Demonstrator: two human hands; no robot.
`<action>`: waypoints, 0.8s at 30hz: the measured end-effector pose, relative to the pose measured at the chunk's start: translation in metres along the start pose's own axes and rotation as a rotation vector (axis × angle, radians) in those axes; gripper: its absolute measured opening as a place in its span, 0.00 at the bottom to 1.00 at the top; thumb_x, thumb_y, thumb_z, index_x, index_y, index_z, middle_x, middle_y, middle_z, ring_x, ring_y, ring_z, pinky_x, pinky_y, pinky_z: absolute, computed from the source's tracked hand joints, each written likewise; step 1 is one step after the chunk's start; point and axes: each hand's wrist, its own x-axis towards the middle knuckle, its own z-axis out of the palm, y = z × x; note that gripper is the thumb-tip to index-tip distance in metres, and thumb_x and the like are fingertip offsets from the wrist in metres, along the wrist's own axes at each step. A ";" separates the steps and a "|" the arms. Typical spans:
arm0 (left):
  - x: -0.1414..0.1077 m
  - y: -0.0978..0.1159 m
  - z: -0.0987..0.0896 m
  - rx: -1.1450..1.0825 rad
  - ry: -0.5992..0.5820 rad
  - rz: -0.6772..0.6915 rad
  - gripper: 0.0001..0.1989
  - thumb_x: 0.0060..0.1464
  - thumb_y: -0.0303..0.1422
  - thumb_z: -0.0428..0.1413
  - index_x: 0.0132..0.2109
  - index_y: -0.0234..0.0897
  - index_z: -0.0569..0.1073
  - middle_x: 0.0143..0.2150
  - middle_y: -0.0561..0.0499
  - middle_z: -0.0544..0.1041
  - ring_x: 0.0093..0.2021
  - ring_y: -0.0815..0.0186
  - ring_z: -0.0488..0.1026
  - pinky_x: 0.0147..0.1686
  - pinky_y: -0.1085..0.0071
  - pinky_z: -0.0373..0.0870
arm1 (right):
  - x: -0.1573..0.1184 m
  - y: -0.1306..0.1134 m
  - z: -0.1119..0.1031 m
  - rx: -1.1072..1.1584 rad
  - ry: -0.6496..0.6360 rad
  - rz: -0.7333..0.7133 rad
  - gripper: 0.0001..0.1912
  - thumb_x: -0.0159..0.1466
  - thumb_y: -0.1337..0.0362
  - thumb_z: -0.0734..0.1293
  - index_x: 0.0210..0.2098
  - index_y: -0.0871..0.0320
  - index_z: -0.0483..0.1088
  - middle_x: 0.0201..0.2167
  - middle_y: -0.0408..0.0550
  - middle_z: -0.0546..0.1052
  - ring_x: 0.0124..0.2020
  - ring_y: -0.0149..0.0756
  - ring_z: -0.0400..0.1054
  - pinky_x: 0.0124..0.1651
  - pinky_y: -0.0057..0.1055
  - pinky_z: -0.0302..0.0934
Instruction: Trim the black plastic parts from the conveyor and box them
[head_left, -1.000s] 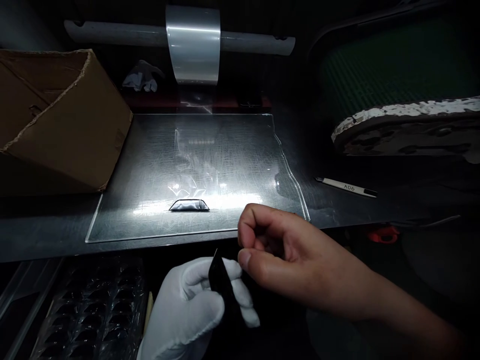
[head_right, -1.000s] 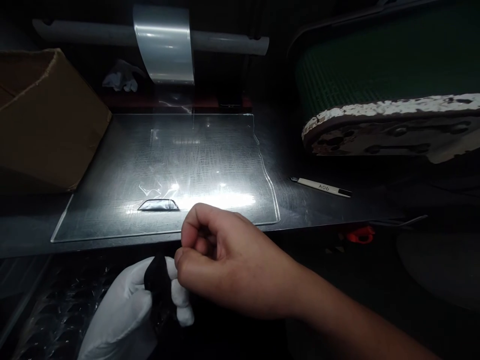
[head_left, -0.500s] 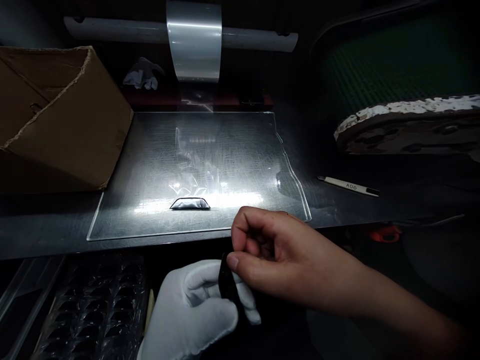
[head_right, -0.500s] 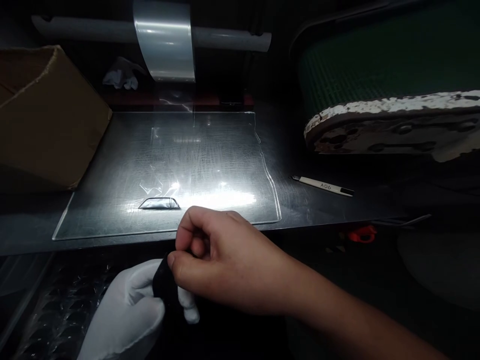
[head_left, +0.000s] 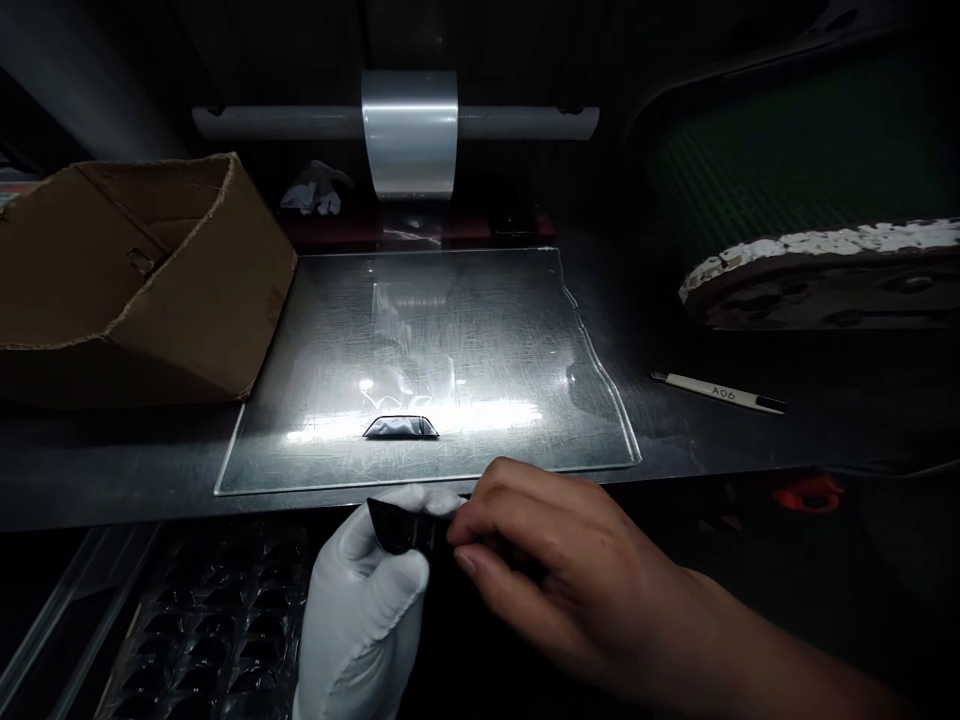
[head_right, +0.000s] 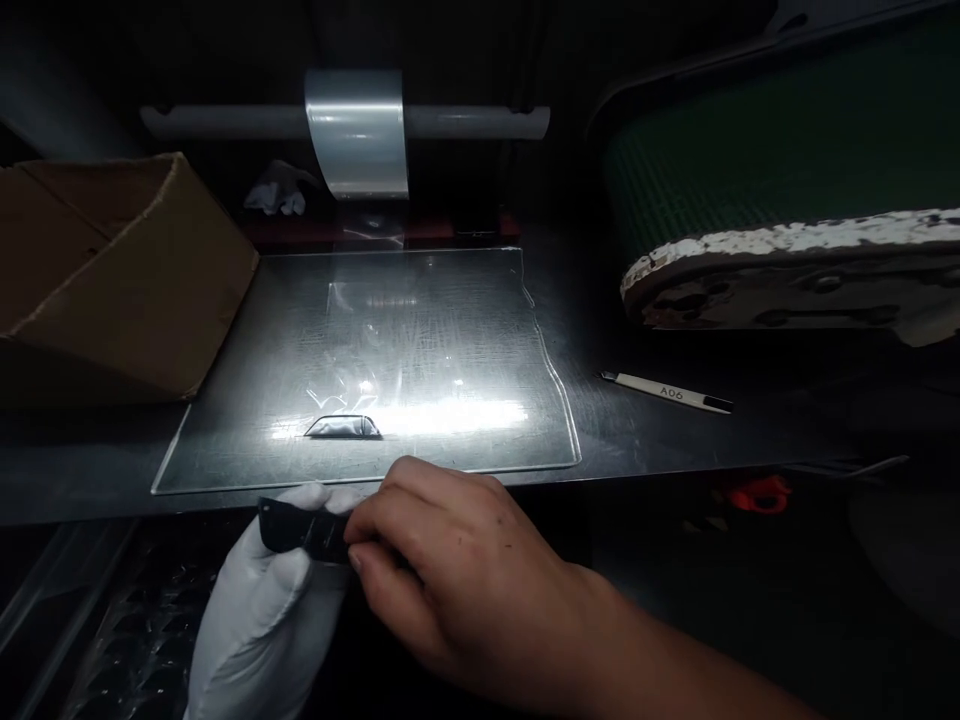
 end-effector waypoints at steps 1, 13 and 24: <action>0.000 0.000 -0.001 0.031 0.004 -0.008 0.19 0.47 0.41 0.75 0.45 0.39 0.85 0.43 0.45 0.86 0.43 0.56 0.84 0.47 0.66 0.83 | 0.002 0.001 0.001 -0.024 -0.011 -0.007 0.05 0.71 0.69 0.67 0.44 0.58 0.75 0.36 0.43 0.76 0.35 0.28 0.69 0.37 0.27 0.63; 0.012 0.006 -0.010 0.425 0.025 0.148 0.24 0.57 0.43 0.68 0.59 0.42 0.81 0.55 0.42 0.85 0.55 0.44 0.82 0.54 0.53 0.82 | 0.040 0.019 -0.007 -0.155 -0.074 -0.041 0.04 0.71 0.67 0.65 0.39 0.58 0.71 0.33 0.42 0.75 0.31 0.27 0.68 0.34 0.24 0.60; 0.048 0.019 -0.029 1.101 -0.212 0.756 0.25 0.63 0.30 0.61 0.66 0.49 0.75 0.66 0.49 0.78 0.67 0.48 0.73 0.71 0.48 0.67 | 0.133 0.044 -0.013 -0.806 -0.305 0.036 0.09 0.70 0.67 0.63 0.37 0.60 0.76 0.33 0.49 0.80 0.26 0.34 0.67 0.28 0.34 0.43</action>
